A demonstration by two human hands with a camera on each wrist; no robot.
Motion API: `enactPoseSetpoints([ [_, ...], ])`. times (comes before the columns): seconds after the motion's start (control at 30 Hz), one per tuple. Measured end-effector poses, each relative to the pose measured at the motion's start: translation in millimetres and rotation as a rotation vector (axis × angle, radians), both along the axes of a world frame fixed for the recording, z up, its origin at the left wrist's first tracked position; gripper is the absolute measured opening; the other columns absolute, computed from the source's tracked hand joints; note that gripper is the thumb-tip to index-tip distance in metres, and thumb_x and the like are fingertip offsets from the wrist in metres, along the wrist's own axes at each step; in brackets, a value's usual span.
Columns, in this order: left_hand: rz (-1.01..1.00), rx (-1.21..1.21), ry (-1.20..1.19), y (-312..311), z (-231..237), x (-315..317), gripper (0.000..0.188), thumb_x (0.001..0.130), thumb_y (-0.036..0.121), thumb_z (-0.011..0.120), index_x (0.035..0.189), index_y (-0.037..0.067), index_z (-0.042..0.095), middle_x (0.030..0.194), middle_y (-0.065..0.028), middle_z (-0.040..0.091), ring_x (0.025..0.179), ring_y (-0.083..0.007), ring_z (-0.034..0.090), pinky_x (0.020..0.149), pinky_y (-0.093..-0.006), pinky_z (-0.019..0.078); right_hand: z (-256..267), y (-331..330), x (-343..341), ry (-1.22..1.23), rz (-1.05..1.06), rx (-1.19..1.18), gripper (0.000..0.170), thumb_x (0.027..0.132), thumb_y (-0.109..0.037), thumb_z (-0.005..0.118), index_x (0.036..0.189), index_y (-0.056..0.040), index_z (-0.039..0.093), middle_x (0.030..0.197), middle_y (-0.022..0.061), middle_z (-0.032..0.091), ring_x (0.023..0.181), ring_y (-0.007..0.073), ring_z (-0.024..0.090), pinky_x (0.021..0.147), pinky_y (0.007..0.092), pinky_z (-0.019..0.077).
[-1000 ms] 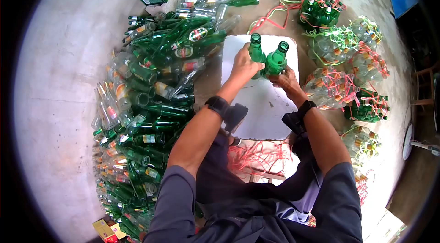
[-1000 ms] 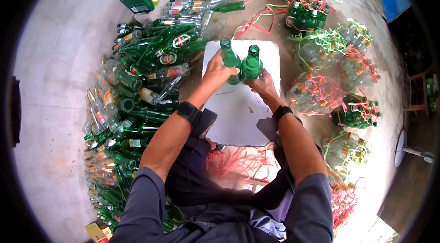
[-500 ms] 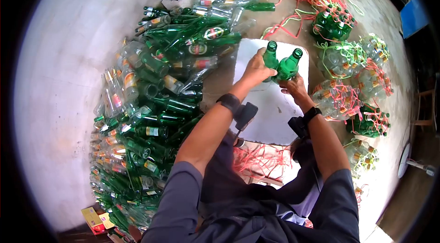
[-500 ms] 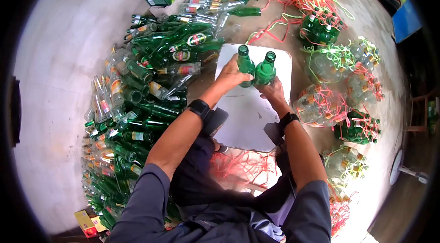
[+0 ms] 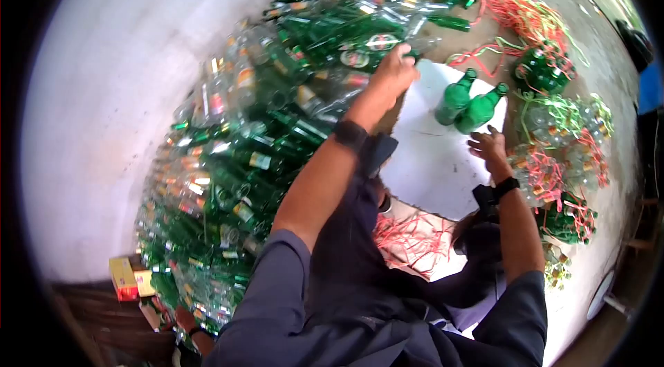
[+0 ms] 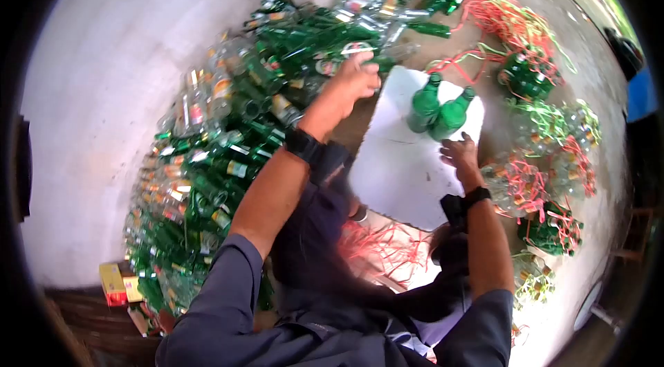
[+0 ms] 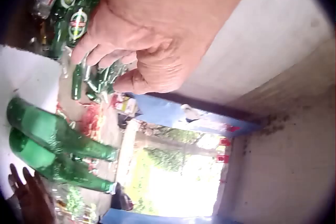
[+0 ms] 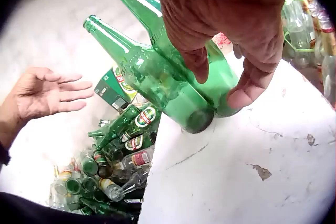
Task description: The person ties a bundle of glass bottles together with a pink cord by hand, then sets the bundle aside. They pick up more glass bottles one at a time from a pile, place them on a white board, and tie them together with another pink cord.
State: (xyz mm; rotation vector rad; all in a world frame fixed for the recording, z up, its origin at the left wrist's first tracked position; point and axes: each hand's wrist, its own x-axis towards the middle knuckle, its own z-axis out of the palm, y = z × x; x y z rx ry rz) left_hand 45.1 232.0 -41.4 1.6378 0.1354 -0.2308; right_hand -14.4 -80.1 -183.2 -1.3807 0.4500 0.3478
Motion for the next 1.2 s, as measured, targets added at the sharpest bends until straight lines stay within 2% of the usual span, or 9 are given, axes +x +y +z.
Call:
enactPoseSetpoints([
  [0.17, 0.018, -0.207, -0.312, 132, 65, -49, 0.054, 0.087, 0.020, 0.072, 0.132, -0.002, 0.052, 0.116, -0.0108, 0.066, 0.105, -0.0189, 0.065, 0.089, -0.0349, 0.0517, 7, -8, -16, -0.023, 0.033, -0.078, 0.083, 0.091, -0.018, 0.066, 0.153, 0.0053, 0.015, 0.127, 0.0248, 0.060, 0.099, 0.0350, 0.069, 0.079, 0.0411, 0.0591],
  [0.27, 0.229, 0.184, -0.341, 198, 62, -109, 0.029, 0.090, 0.017, 0.065, 0.115, 0.002, 0.064, 0.110, -0.0093, 0.069, 0.099, -0.0168, 0.066, 0.083, -0.0288, 0.0514, 12, -14, -24, 0.014, 0.060, -0.117, 0.081, 0.092, -0.018, 0.065, 0.154, 0.0050, 0.017, 0.134, 0.0240, 0.056, 0.102, 0.0346, 0.068, 0.079, 0.0394, 0.0577],
  [0.47, 0.442, 0.324, -0.049, 274, -115, -299, 0.017, 0.084, 0.021, 0.065, 0.089, 0.005, 0.066, 0.079, -0.0006, 0.063, 0.065, -0.0098, 0.054, 0.057, -0.0256, 0.0431, 13, -31, -37, 0.047, 0.028, -0.092, 0.076, 0.089, -0.022, 0.070, 0.148, 0.0042, 0.031, 0.123, 0.0135, 0.061, 0.102, 0.0312, 0.069, 0.076, 0.0350, 0.0567],
  [0.57, 0.647, 0.019, 0.445, 236, -163, -374, 0.014, 0.085, 0.018, 0.067, 0.092, 0.006, 0.064, 0.079, -0.0011, 0.063, 0.067, -0.0117, 0.058, 0.059, -0.0265, 0.0452, 13, -41, -40, 0.059, 0.047, -0.100, 0.060, 0.089, -0.023, 0.071, 0.138, 0.0009, 0.045, 0.118, 0.0109, 0.063, 0.102, 0.0290, 0.070, 0.078, 0.0349, 0.0567],
  [0.63, 0.682, -0.216, 0.420, 233, -206, -409, 0.012, 0.091, 0.016, 0.061, 0.094, 0.005, 0.062, 0.082, -0.0041, 0.064, 0.070, -0.0143, 0.062, 0.060, -0.0289, 0.0476, 10, -48, -42, 0.059, 0.077, -0.069, 0.043, 0.089, -0.022, 0.071, 0.125, -0.0025, 0.055, 0.113, 0.0096, 0.066, 0.101, 0.0278, 0.070, 0.079, 0.0353, 0.0571],
  [0.73, 0.599, -0.535, 0.571, 241, -241, -427, 0.045, 0.094, 0.032, 0.063, 0.124, 0.001, 0.052, 0.116, -0.0168, 0.061, 0.100, -0.0275, 0.064, 0.084, -0.0395, 0.0522, 7, -52, -44, 0.075, 0.077, -0.082, 0.037, 0.091, -0.020, 0.069, 0.121, -0.0024, 0.057, 0.110, 0.0099, 0.068, 0.101, 0.0274, 0.070, 0.081, 0.0372, 0.0579],
  [0.87, 0.711, -0.340, 0.623, 215, -233, -400, 0.046, 0.093, 0.033, 0.065, 0.124, 0.001, 0.053, 0.116, -0.0176, 0.061, 0.103, -0.0289, 0.064, 0.084, -0.0396, 0.0526, 14, -44, -46, 0.118, 0.102, -0.071, 0.044, 0.092, -0.022, 0.069, 0.127, -0.0008, 0.055, 0.110, 0.0083, 0.068, 0.099, 0.0236, 0.070, 0.076, 0.0319, 0.0570],
  [1.13, 0.935, -0.359, 0.757, 182, -255, -334, 0.033, 0.088, 0.030, 0.071, 0.080, 0.011, 0.046, 0.070, -0.0070, 0.052, 0.058, -0.0245, 0.053, 0.053, -0.0404, 0.0417, 13, -30, -56, 0.170, 0.184, -0.150, 0.046, 0.093, -0.025, 0.070, 0.127, 0.0021, 0.055, 0.109, 0.0114, 0.070, 0.090, 0.0234, 0.072, 0.068, 0.0296, 0.0578],
  [1.2, 0.875, -0.220, 0.636, 192, -343, -353, 0.029, 0.087, 0.029, 0.071, 0.082, 0.010, 0.049, 0.072, -0.0084, 0.054, 0.060, -0.0257, 0.054, 0.053, -0.0406, 0.0429, 17, -27, -59, 0.176, 0.206, -0.154, 0.042, 0.093, -0.024, 0.069, 0.125, 0.0006, 0.057, 0.108, 0.0111, 0.070, 0.090, 0.0229, 0.072, 0.069, 0.0301, 0.0577],
])
